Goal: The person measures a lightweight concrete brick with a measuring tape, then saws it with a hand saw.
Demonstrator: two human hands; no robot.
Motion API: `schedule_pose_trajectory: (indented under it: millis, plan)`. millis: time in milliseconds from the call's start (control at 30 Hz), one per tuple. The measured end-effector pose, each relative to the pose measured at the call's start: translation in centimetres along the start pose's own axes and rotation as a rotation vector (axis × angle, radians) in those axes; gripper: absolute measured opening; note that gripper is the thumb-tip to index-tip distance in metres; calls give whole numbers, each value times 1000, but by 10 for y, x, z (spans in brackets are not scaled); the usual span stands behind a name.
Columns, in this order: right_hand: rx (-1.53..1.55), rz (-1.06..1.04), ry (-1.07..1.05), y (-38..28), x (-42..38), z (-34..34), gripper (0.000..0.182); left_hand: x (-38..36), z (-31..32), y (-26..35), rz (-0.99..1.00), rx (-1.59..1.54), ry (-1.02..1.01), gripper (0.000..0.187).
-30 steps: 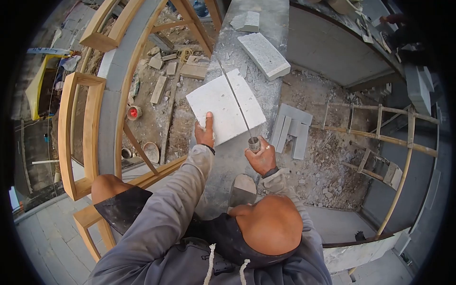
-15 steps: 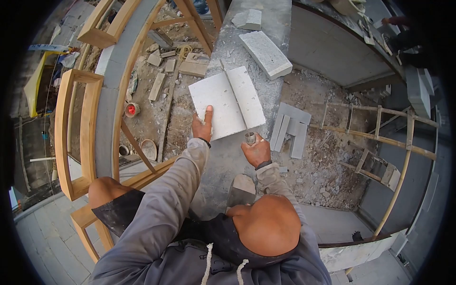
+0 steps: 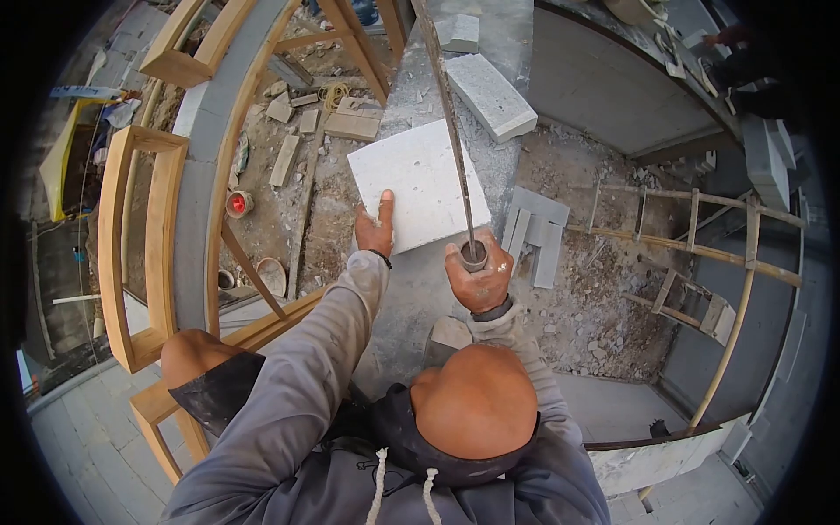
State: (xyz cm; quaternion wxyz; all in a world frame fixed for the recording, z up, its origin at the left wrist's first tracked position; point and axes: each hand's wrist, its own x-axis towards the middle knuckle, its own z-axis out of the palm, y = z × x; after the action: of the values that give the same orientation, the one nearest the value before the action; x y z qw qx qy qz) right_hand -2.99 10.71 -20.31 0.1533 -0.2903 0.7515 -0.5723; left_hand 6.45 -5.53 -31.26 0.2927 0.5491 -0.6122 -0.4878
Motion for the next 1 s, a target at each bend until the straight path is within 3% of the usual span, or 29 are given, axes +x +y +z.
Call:
schedule_pose_trajectory:
  millis: [67,133,167,267,400,500,600,633,667,733,800,933,1000]
  plan:
    - [-98,26,-35,45,-12,11,13,-3,-3,5,-4,-40,-14,63]
    - [-347,315,-158,75,-14,23,20,-2,0,13,6,-94,-25,62]
    - [-248,356,-192,77,-13,22,27,3,3,16,1,-42,12,61]
    - [-202,459,-199,73,-15,19,24,-7,-3,9,-10,-7,12,62]
    - [-79,360,-119,12,2,11,18,-2,1,8,-32,43,33,63]
    - [145,31,6,-32,14,-1,13,-1,1,0,-17,-46,-16,64]
    - [-76,38,-9,10,-2,5,11,1,2,-5,30,-46,-14,64]
    - [-250,209,-114,47,-12,15,16,-1,1,-3,36,-51,-17,64]
    - [-251,198,-106,62,-17,17,16,-4,-1,0,32,-59,-29,65]
    - [-115,472,-180,73,-14,23,24,10,2,10,48,-77,-25,65]
    - [-187,523,-201,75,-20,19,25,-2,-2,6,-27,-19,-38,64]
    - [-115,311,-106,8,7,7,22,-1,0,6,-26,57,-4,61]
    - [124,133,-51,-31,19,-4,16,-1,-2,9,-16,25,-10,60]
